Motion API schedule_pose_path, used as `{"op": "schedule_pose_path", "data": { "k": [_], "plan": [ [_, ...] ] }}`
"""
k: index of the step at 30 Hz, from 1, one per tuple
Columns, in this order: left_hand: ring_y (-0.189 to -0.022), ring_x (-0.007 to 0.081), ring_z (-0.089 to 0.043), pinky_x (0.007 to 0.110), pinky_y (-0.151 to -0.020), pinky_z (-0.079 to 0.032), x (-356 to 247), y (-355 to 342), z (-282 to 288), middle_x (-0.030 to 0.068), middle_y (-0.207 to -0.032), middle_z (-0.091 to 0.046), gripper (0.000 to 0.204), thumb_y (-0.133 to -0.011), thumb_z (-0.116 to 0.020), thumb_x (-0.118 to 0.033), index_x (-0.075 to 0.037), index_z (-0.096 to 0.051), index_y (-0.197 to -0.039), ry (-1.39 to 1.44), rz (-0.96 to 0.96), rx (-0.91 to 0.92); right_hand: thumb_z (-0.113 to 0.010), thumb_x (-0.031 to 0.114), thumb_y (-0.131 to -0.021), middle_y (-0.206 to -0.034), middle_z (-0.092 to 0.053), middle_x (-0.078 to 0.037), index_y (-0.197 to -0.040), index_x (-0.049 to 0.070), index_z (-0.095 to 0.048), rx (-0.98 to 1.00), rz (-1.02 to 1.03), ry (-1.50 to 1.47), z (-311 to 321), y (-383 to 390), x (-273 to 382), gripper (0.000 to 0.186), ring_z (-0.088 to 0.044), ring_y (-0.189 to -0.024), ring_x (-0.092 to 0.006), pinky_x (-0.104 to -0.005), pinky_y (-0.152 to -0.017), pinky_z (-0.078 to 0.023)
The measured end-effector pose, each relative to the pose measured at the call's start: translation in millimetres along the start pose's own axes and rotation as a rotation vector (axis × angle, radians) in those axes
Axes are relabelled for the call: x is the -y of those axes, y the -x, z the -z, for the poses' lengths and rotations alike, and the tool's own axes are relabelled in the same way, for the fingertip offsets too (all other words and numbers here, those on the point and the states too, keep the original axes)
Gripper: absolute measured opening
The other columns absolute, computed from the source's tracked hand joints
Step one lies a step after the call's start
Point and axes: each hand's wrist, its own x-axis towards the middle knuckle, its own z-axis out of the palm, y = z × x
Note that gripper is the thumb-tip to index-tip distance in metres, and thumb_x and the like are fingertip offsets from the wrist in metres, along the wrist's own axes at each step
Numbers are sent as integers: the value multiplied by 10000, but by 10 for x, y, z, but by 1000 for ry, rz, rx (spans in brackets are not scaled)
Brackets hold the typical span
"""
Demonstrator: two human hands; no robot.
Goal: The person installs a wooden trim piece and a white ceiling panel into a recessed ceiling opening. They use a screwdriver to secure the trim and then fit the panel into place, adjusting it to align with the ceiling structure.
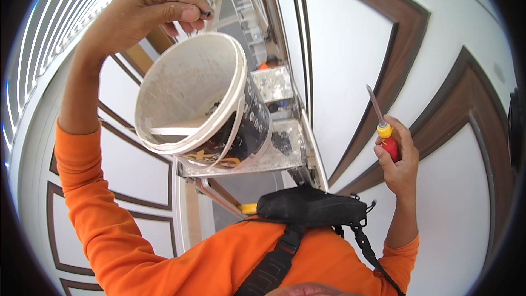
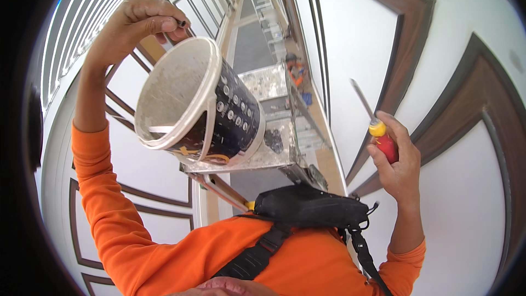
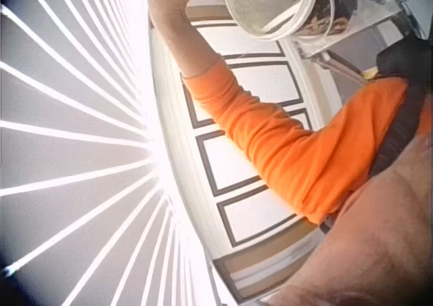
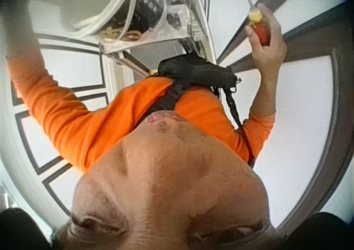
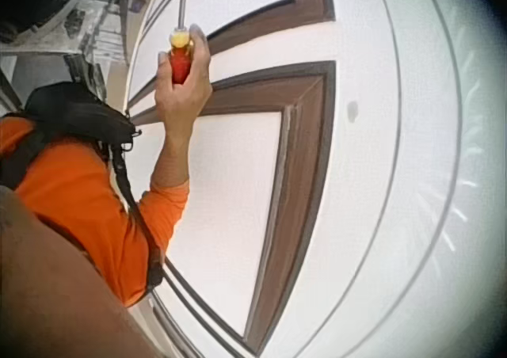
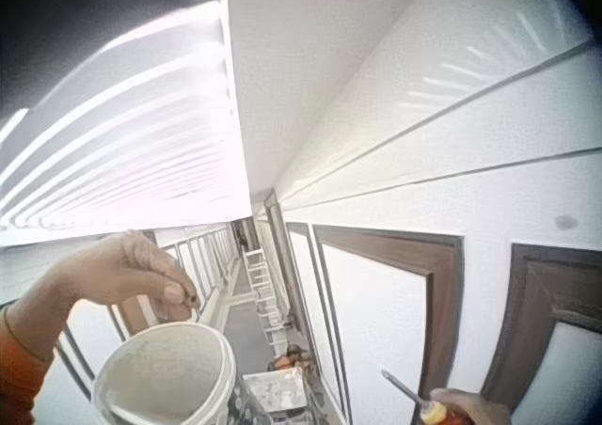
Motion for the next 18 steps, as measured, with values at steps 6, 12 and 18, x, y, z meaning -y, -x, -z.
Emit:
{"op": "schedule_pose_path", "data": {
  "k": [6,12,18],
  "plan": [
    [-810,135,-751,274,-675,-621,-240,-123,94,53,-877,-767,296,-1051,-596,-299,-54,-762,-1047,250,-166,68,-786,82,-868,-1141,-728,-139,-1330,87,-643,-211,657,152,-108,-691,1011,484,-736,-936,-249,-330,-795,-587],
    [-755,152,-755,274,-631,-630,-590,-153,131,62,-845,-759,259,-1052,-592,-242,-40,-749,-1011,238,-278,67,-768,81,-894,-1131,-734,-150,-1355,61,-645,-164,664,112,-229,-790,1322,477,-713,-949,-213,-291,-823,-568],
    [-813,127,-741,273,-702,-605,-699,-122,215,48,-860,-760,312,-1044,-612,-314,-44,-764,-1013,220,-253,106,-771,109,-899,-1085,-737,-149,-1356,45,-641,-232,737,155,-219,-775,1360,480,-713,-908,-204,-290,-780,-576]
  ]
}}
